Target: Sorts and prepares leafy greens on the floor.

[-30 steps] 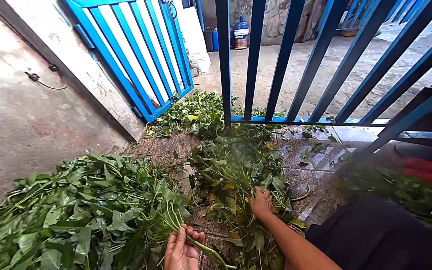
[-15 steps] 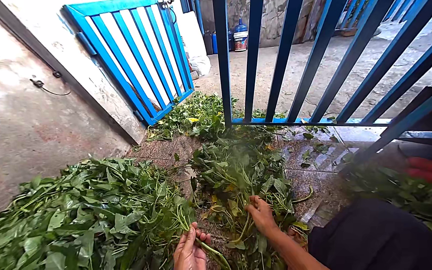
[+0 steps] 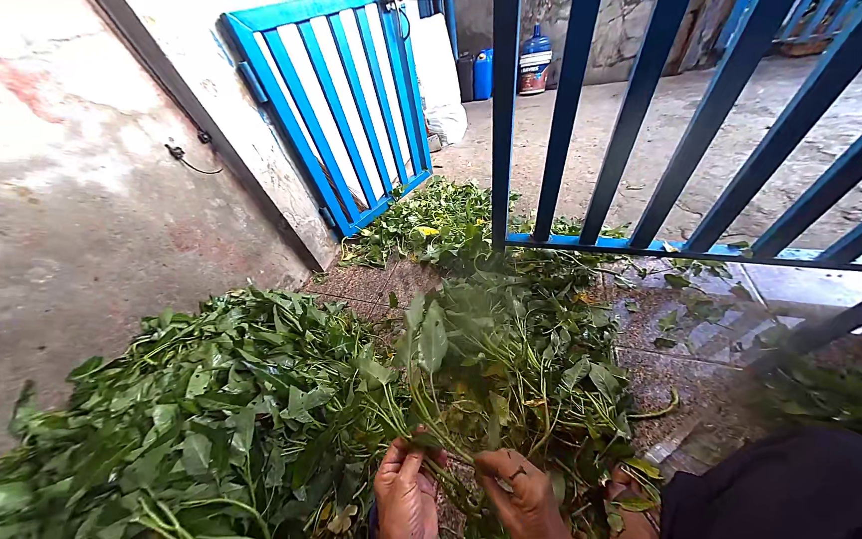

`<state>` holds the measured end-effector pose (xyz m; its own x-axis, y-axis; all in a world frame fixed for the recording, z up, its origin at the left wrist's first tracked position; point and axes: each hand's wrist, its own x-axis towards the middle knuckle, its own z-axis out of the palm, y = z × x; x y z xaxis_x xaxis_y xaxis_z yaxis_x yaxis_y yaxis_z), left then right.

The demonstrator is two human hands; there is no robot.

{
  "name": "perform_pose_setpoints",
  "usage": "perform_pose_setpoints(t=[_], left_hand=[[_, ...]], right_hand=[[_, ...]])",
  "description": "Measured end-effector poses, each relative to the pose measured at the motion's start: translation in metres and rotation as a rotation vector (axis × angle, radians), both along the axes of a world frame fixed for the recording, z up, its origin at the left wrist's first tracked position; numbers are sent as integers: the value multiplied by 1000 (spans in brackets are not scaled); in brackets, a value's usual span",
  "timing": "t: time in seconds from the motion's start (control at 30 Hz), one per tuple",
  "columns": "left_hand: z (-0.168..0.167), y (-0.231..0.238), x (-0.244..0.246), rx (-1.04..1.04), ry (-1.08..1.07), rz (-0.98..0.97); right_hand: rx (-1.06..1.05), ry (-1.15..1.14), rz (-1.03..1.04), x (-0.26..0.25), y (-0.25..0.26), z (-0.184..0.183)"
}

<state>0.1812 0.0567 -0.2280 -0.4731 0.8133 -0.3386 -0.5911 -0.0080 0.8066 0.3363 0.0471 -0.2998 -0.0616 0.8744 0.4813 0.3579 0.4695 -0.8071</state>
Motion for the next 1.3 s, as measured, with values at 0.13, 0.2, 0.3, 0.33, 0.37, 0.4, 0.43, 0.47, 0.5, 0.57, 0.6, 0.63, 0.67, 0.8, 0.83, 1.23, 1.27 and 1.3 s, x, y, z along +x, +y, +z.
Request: perform_pose_setpoints(t=[0.13,0.2,0.3,0.33,0.37,0.4,0.43,0.47,0.5,0.57,0.6,0.63,0.67,0.8,0.83,1.23,1.27,1.3], left_hand=[[13,0,-9,69,174,275],[26,-1,-14,44,206,366],[35,-4,-18,30,238,329],[34,-5,-18,19,242,273],[31,-6,-18,3,236,213],[27,-6,-18,-13,224,162],[24,-6,-17,-29,213,118],[22,-6,-16,-40,205,90],[21,-5,-15,-43,195,76],[23,-5,-14,-27,186,51],[23,-6,-15,-10,190,38],[23,-7,-15,7,196,25],[23,-8,-16,17,200,12],[20,-8,-16,28,240,-80],[19,-6,-17,24,267,-97],[4,-8,-35,34,377,-84],[0,-7,-37,39,362,-115],[-1,-6,-38,39,352,-151]], right_hand=[[71,-61,-5,1,-3,1],[109,-86,-20,2,-2,-1],[151,-122,-34,3,-1,-4],[165,-132,-34,3,-1,-4],[178,-142,-30,3,-2,-4],[191,-151,-26,3,-2,-3],[206,-160,-20,3,-3,-3],[221,-170,-17,2,-3,-3],[238,-180,-13,2,-3,-3],[274,-200,-8,2,-3,-3],[288,-210,-7,3,-3,-3],[296,-219,-6,3,-3,-4],[304,-226,-5,4,-3,-5],[328,-245,-3,5,-1,-11],[302,-260,17,6,1,-9],[-382,-272,249,114,-6,121],[-378,-256,255,131,-18,140],[-399,-204,269,149,-32,158]])
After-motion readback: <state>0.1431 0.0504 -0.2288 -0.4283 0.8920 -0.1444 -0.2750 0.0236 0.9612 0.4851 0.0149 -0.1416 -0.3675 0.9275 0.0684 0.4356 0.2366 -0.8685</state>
